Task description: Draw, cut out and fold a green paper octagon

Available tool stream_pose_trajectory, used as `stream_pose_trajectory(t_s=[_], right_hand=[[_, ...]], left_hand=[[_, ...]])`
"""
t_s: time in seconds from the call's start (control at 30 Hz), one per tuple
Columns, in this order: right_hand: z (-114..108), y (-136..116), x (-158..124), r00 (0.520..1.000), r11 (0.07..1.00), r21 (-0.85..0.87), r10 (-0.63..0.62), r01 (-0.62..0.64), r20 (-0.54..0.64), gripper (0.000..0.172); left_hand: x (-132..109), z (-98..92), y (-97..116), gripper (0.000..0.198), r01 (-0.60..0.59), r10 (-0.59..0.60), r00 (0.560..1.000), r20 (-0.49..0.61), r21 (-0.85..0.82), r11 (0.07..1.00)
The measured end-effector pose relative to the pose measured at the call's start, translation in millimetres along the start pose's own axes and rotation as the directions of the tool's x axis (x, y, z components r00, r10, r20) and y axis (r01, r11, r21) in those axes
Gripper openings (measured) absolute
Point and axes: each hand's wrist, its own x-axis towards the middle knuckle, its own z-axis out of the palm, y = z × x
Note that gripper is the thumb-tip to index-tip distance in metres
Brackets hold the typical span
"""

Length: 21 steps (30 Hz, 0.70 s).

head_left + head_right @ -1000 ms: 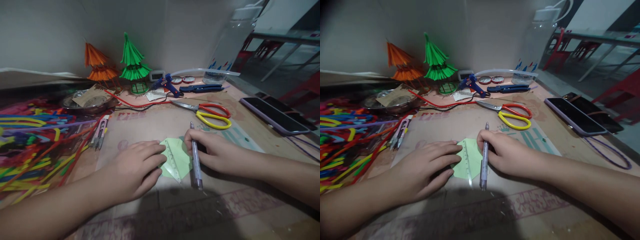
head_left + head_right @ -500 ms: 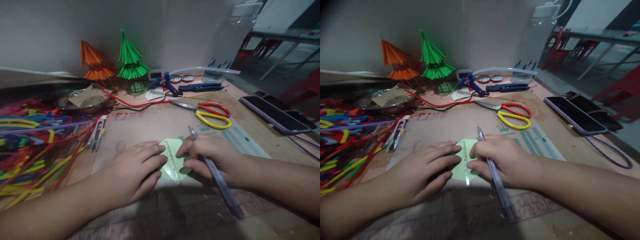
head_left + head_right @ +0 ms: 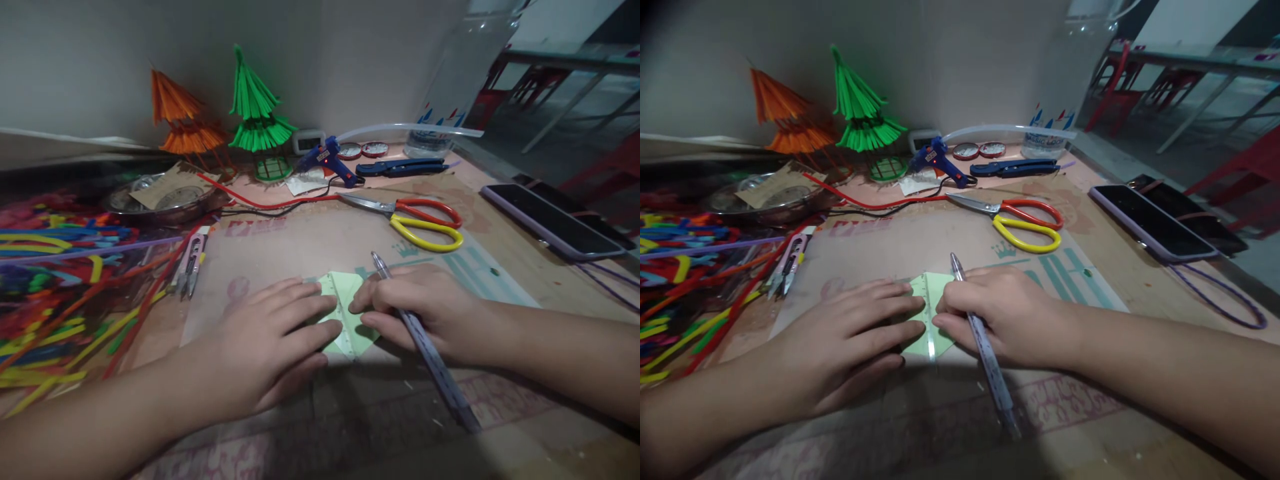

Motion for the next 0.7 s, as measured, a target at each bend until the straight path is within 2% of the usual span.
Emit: stream_pose_trajectory(t_s=[0.27,0.7], right_hand=[[-0.7,-1.5,2.1,1.000,1.000,-0.019,-0.005,0.005,0.002,0.018],[-3.2,-2.1,4.1,1.000,1.000,-0.008,-0.008,0.008,0.018,0.021]], left_hand=[[-1.3,1.8,-2.3,0.037,0.010,-0.010,0.999,0.041,-0.009,1.000],[-0.9,0.9,-2.9,0.037,0.022,-0.021,0.999,0.040,-0.002,1.000]])
